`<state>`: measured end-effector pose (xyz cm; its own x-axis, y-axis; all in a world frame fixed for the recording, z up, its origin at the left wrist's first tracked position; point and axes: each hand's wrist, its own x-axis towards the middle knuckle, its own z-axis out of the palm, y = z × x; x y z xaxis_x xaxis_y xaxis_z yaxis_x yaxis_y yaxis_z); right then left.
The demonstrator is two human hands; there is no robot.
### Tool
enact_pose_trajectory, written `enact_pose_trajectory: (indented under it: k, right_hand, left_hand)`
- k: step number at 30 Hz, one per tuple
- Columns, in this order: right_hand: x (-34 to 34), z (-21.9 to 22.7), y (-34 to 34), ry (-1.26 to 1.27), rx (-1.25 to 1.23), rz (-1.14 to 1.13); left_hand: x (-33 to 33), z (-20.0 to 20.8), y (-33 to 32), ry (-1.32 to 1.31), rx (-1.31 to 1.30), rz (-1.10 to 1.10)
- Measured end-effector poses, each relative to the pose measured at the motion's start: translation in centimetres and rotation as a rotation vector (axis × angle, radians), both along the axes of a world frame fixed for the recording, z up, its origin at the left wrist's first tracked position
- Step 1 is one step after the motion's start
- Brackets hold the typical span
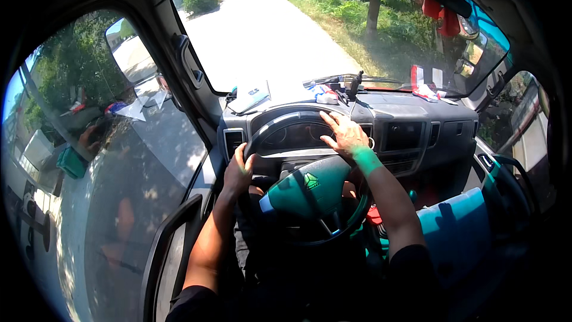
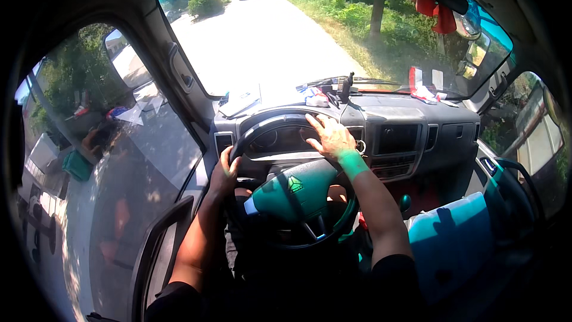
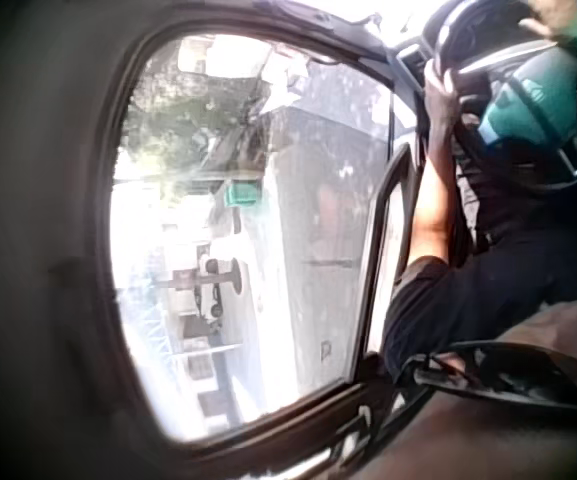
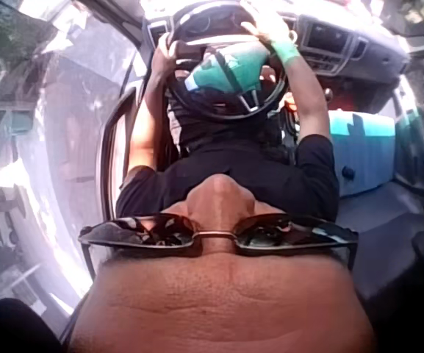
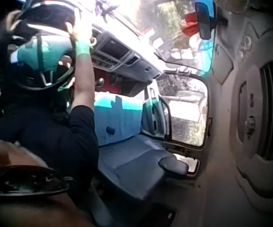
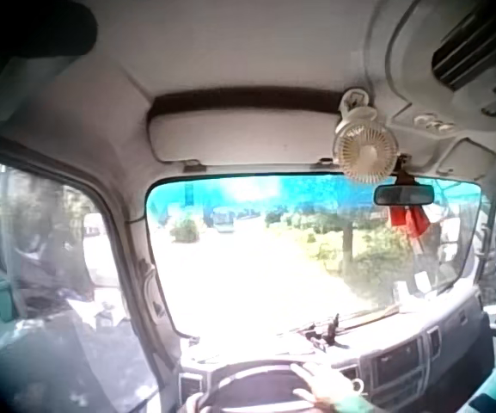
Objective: The person steers the wheel and moves the gear shift to operate a truck while traveling on a paved road.
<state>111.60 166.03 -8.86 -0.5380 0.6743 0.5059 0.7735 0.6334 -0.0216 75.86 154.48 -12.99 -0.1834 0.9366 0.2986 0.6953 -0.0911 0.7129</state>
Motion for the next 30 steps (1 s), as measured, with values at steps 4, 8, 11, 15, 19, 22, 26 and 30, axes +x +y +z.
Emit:
enact_pose_trajectory:
  k: [4, 8, 11, 15, 19, 22, 26, 30]
  right_hand:
    - [0.4, 0.1, -0.8, -0.032, -0.063, -0.058]
    - [0.2, 0.7, 0.0, -0.002, -0.04, -0.004]
    - [-0.5, 1.0, 0.7, -0.04, -0.042, 0.013]
    - [-1.3, 1.0, 2.5, -0.075, 0.048, 0.103]
    - [-2.6, 1.5, 3.9, -0.086, 0.05, 0.132]
    - [-3.4, 1.8, 4.4, -0.08, 0.035, 0.142]
    - [-2.8, 1.6, 4.3, -0.027, 0.026, 0.117]
    - [-2.4, 1.7, 4.1, -0.024, 0.034, 0.123]
  left_hand:
    - [0.6, 1.0, 0.4, -0.013, -0.061, -0.029]
    - [0.4, 1.7, 0.4, -0.016, -0.036, -0.03]
    - [0.9, 1.5, -1.2, -0.029, -0.039, 0.022]
    - [1.7, 0.4, -3.5, -0.06, 0.0, 0.1]
    - [2.6, -1.1, -5.6, -0.104, 0.007, 0.204]
    - [3.1, -1.0, -6.6, -0.153, -0.017, 0.229]
    - [3.1, 0.1, -6.2, -0.168, -0.061, 0.229]
    - [2.7, -0.5, -5.7, -0.117, -0.038, 0.223]
